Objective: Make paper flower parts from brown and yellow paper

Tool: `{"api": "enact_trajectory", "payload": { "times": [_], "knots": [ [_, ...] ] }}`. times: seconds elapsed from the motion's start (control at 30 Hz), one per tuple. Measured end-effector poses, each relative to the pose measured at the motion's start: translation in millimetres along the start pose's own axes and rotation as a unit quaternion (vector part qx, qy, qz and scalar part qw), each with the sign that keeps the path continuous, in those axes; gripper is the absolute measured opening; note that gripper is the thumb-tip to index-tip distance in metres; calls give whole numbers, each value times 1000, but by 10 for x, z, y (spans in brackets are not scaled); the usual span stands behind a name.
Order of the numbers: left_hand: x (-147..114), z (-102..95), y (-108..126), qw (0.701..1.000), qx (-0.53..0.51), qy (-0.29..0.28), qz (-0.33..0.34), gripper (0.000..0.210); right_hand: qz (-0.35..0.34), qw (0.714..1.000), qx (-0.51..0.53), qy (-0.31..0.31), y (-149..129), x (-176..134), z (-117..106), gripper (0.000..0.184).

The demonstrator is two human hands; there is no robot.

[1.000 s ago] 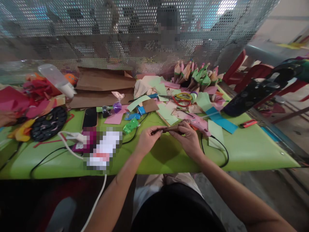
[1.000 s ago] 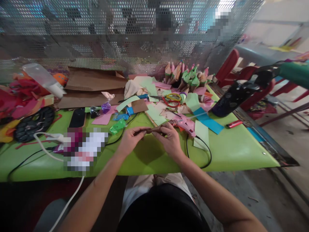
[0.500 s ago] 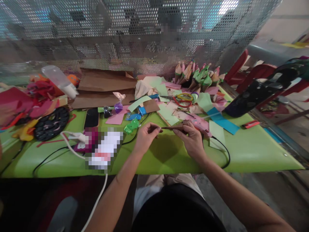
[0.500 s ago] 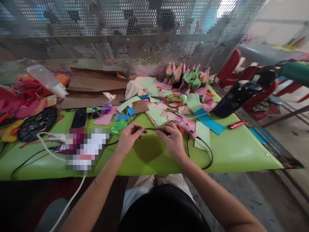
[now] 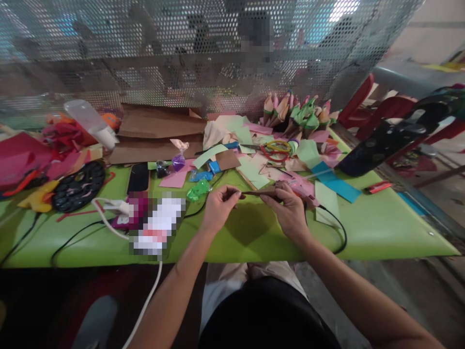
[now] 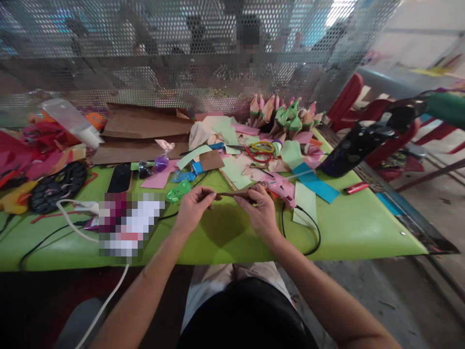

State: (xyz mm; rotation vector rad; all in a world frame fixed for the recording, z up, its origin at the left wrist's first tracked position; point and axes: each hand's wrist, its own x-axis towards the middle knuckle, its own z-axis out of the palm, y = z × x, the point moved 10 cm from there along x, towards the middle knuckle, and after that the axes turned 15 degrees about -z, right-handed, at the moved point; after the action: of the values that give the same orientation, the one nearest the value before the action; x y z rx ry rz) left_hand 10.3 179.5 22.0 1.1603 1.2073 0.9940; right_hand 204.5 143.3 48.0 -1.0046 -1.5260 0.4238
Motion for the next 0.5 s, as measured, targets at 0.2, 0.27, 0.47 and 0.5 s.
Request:
{"api": "enact_trajectory", "payload": {
  "times": [0.2,0.27,0.47,0.5],
  "knots": [
    [2,4,-10,1000,5,0,0,19,-19,1000,-17,-6,-16,2,0,12],
    [-14,29,1,1000,-3,-9,-2,19,-18,1000,-21,-13,-21,1,7,13],
    [-52,161,49,998,6,-57,-2,23,-9,999,-18,-41,-68,0,71,16],
    [-52,167,56,998,14,-58,2,22,-10,999,-13,-43,-77,0,81,16]
  ]
}}
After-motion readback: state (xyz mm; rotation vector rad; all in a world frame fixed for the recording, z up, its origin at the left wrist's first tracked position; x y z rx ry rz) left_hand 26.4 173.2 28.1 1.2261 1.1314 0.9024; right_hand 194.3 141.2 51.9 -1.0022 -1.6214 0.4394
